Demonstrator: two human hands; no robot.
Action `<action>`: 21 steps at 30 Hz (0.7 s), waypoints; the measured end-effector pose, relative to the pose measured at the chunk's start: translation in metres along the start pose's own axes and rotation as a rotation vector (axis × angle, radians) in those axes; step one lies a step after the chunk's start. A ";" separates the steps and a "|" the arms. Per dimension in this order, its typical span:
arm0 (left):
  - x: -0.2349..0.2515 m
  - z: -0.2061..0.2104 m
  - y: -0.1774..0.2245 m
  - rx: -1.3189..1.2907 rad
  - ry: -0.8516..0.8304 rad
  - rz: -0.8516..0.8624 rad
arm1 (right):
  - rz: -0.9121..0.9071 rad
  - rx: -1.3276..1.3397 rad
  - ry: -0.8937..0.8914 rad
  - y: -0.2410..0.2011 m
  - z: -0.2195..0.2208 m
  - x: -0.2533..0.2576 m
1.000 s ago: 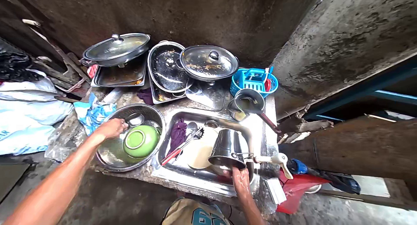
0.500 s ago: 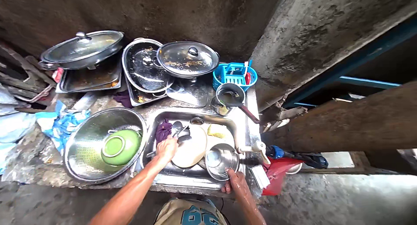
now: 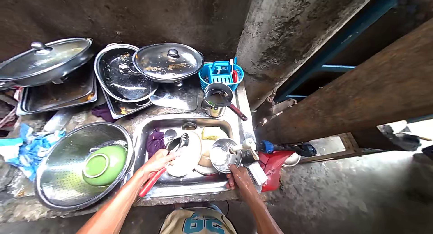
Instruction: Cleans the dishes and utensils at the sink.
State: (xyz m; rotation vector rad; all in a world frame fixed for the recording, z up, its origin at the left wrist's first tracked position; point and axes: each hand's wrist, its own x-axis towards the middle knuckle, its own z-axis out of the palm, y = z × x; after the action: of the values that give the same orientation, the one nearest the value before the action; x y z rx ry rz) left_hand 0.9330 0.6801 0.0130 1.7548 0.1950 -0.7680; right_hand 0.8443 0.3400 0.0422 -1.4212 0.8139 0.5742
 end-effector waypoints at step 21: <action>-0.036 0.032 -0.005 -0.624 -0.032 -0.031 | -0.001 0.008 0.010 -0.001 0.007 -0.003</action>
State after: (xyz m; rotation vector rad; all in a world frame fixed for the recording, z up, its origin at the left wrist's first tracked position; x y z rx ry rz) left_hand 0.8902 0.6614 0.0258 1.1493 0.3951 -0.6649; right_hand 0.8440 0.3468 0.0445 -1.4182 0.8224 0.5626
